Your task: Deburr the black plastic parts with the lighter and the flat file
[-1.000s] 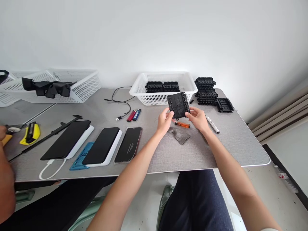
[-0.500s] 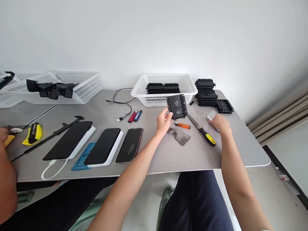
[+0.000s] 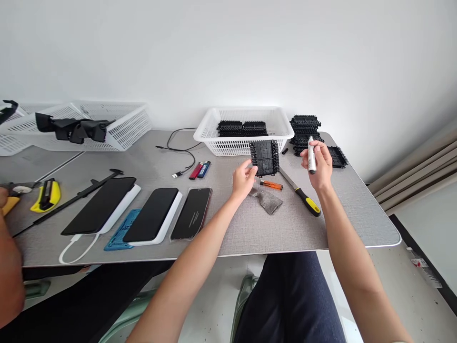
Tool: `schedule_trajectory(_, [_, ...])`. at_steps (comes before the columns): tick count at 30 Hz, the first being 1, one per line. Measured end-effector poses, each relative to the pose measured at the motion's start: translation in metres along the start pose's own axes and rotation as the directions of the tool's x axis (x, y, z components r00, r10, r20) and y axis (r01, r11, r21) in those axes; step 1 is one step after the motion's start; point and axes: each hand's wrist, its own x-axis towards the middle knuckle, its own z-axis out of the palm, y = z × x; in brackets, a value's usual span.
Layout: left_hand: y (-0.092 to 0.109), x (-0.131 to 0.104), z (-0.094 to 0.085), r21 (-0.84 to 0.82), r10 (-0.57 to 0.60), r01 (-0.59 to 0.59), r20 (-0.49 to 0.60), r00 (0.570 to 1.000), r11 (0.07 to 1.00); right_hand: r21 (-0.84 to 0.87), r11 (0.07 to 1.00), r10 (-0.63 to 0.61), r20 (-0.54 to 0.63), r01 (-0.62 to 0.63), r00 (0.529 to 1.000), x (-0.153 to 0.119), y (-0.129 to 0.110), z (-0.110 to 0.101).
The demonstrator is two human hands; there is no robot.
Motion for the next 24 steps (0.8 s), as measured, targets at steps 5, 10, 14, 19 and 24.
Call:
schedule_trajectory(5, [0.006, -0.003, 0.001, 0.034, 0.015, -0.016, 0.023, 1.0, 0.999, 0.138, 0.99, 0.026, 0.077, -0.037, 0.997, -0.004, 0.0, 0.008])
schedule_trajectory(10, [0.008, -0.004, 0.001, 0.034, 0.062, -0.063, 0.041, 0.997, 0.997, -0.057, 0.988, 0.149, 0.098, -0.143, 0.984, -0.016, 0.009, 0.026])
schedule_trajectory(14, [0.011, -0.006, 0.001, 0.053, 0.095, -0.098, 0.065, 0.993, 0.994, -0.281, 0.943, 0.221, 0.122, -0.18, 0.968, -0.026, 0.018, 0.038])
schedule_trajectory(19, [0.014, -0.007, 0.002, 0.065, 0.132, -0.138, 0.094, 0.987, 0.988, -0.42, 0.898, 0.217, 0.163, -0.132, 0.962, -0.031, 0.024, 0.043])
schedule_trajectory(24, [0.014, -0.007, 0.002, 0.05, 0.131, -0.136, 0.093, 0.987, 0.989, -0.473, 0.875, 0.209, 0.17, -0.106, 0.963, -0.032, 0.026, 0.043])
